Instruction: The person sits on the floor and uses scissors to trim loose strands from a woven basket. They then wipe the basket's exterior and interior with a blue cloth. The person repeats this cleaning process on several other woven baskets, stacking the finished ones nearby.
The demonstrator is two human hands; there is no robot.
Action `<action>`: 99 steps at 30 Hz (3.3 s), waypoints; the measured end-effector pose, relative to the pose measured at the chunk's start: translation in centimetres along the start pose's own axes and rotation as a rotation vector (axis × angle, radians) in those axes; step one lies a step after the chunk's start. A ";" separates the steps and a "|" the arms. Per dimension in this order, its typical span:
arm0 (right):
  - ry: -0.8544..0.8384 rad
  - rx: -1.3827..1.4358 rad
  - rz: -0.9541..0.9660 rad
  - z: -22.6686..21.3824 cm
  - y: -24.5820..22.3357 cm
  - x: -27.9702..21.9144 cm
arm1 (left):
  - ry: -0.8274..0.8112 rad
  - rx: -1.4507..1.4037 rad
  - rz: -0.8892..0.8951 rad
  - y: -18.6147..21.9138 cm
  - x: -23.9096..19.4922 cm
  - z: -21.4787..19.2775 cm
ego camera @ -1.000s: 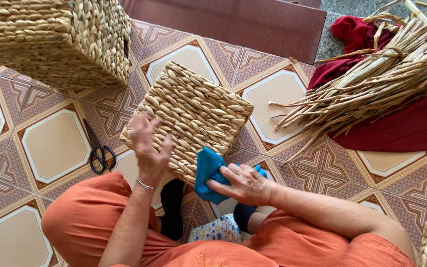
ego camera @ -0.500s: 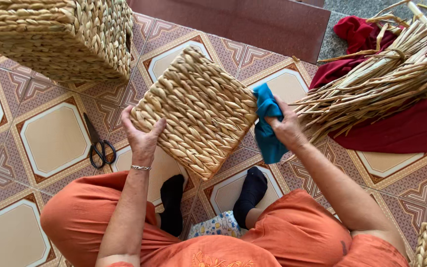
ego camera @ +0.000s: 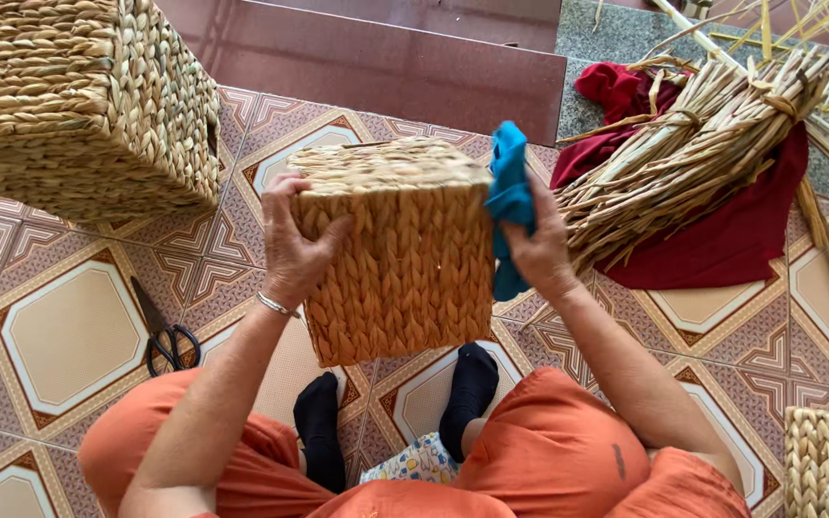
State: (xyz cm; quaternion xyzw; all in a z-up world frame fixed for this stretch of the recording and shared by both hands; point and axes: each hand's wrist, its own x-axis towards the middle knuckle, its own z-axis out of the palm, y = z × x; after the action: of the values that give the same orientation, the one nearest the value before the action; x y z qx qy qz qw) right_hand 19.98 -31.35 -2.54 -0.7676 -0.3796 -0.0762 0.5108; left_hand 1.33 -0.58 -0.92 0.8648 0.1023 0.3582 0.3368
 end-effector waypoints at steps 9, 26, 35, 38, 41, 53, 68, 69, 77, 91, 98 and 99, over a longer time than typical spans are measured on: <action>-0.525 -0.250 -0.043 -2.0 0.1 -10.7 | -0.188 0.024 -0.241 -6.1 1.0 -2.9; -0.492 -0.183 -0.140 -1.1 -1.8 -11.1 | -0.247 0.015 -0.376 -5.6 1.1 -3.1; -0.152 0.229 0.504 -0.7 4.2 -8.3 | -0.082 -0.370 -0.884 -7.8 3.4 -0.8; -0.153 0.269 0.452 2.8 2.2 -5.3 | -0.067 -0.497 -0.976 -8.2 3.5 -0.6; -0.216 0.281 0.401 3.3 0.8 -3.0 | 0.026 -0.667 -0.996 -8.8 3.4 -0.6; -0.062 0.197 0.534 1.4 7.2 5.6 | -0.330 -0.645 -0.876 -2.8 1.8 1.3; -0.514 -0.514 -0.621 5.5 -7.6 -2.9 | -0.521 -0.429 -0.722 -5.7 -4.3 9.6; -0.535 -0.519 -0.681 5.4 -7.5 -2.7 | -0.602 -0.111 -0.479 -6.0 -3.8 8.9; -0.103 -0.970 -0.089 -2.3 5.6 4.5 | -0.560 0.542 0.091 -4.1 -1.0 6.4; -0.520 -0.710 -0.563 5.3 -0.3 6.7 | -0.665 0.345 -0.424 -8.8 2.5 5.7; -0.179 -1.005 0.094 3.0 8.2 14.9 | -0.726 0.383 -0.419 -10.3 2.5 5.9; -0.161 -0.945 0.126 4.7 7.5 14.8 | -0.722 0.396 -0.407 -10.8 2.3 6.1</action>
State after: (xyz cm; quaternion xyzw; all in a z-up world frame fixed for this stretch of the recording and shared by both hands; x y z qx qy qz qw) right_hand 34.00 -21.32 -2.67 -0.9405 -0.2947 -0.1495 0.0785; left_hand 7.91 5.42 -9.86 0.9442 0.2126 -0.0661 0.2428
